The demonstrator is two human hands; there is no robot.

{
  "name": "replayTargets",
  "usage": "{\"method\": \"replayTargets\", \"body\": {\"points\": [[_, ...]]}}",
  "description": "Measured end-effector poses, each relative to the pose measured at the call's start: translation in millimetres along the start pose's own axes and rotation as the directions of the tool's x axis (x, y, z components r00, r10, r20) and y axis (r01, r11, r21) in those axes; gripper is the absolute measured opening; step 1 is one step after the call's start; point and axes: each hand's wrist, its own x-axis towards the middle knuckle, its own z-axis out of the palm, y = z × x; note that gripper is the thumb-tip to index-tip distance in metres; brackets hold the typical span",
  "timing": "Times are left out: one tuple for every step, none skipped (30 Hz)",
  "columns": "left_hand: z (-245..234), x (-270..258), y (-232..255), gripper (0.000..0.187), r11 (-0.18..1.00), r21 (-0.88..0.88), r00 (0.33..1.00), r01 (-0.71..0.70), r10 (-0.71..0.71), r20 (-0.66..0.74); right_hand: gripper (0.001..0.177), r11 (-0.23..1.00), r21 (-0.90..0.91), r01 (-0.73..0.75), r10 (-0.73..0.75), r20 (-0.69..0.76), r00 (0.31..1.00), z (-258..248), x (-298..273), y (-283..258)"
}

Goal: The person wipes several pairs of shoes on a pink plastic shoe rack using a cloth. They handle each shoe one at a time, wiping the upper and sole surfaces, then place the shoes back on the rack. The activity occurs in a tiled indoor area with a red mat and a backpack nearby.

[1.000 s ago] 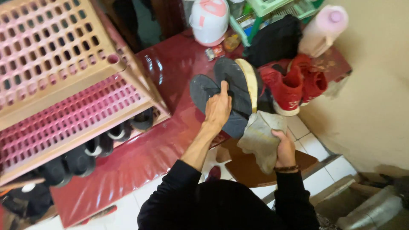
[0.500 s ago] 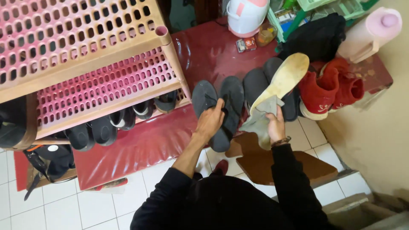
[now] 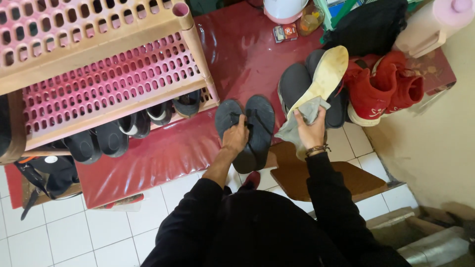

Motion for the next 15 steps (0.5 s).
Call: {"method": "replayTargets", "body": {"points": [[-5,-3,5,0.04,0.999,-0.021,0.999,0.037,-0.037,-0.004,0.068,0.997,-0.068,-0.021,0.02,-0.019,1.0,-1,-3,-8],[-12,-7,10,0.044,0.996,-0.043,0.997,0.074,-0.075,-0.008,0.07,0.99,-0.135,-0.044,0.038,-0.04,0.998,-2,-5,-16],[-19,-12,15,0.048,0.992,-0.063,0.993,0.113,-0.114,-0.01,0.073,0.988,-0.152,-0.04,0.032,-0.059,0.998,-2,-7,-24],[-25,-16,19,0.053,0.99,-0.068,0.992,0.125,-0.125,0.005,0.076,0.985,-0.169,-0.038,0.025,-0.077,0.997,-1,-9,-32],[-31,-19,22,0.057,0.988,-0.072,0.99,0.14,-0.139,0.019,0.079,0.982,-0.186,-0.035,0.018,-0.094,0.995,0,-10,-39],[-35,-22,23,0.062,0.985,-0.077,0.988,0.155,-0.152,0.033,0.082,0.966,-0.26,-0.013,-0.013,-0.1,0.995,1,-11,-45],[-36,-25,23,0.06,0.984,-0.104,0.99,0.142,-0.141,0.01,0.086,0.943,-0.333,0.006,-0.043,-0.104,0.994,2,-10,-50],[-35,-28,22,0.059,0.983,-0.13,0.991,0.128,-0.131,-0.013,0.09,0.914,-0.404,0.025,-0.074,-0.106,0.992,4,-10,-53],[-32,-29,20,0.058,0.981,-0.157,0.992,0.112,-0.12,-0.037,0.092,0.906,-0.422,0.04,-0.092,-0.103,0.99,6,-10,-55],[-30,-29,18,0.055,0.983,-0.173,0.996,0.056,-0.067,-0.058,0.093,0.897,-0.439,0.055,-0.11,-0.101,0.989,8,-10,-55],[-29,-30,16,0.054,0.982,-0.189,0.997,-0.001,-0.015,-0.081,0.095,0.887,-0.457,0.071,-0.129,-0.096,0.987,10,-9,-54],[-27,-31,15,0.053,0.977,-0.203,0.994,-0.057,0.036,-0.106,0.096,0.879,-0.47,0.085,-0.15,-0.102,0.983,11,-8,-52],[-28,-31,16,0.052,0.976,-0.213,0.994,-0.052,0.029,-0.11,0.096,0.871,-0.481,0.101,-0.174,-0.109,0.979,11,-4,-50],[-28,-32,17,0.051,0.974,-0.223,0.993,-0.047,0.022,-0.113,0.096,0.863,-0.492,0.116,-0.198,-0.116,0.973,11,0,-47],[-31,-33,18,0.051,0.972,-0.232,0.993,-0.041,0.015,-0.115,0.095,0.859,-0.496,0.13,-0.217,-0.123,0.968,11,5,-44]]}}
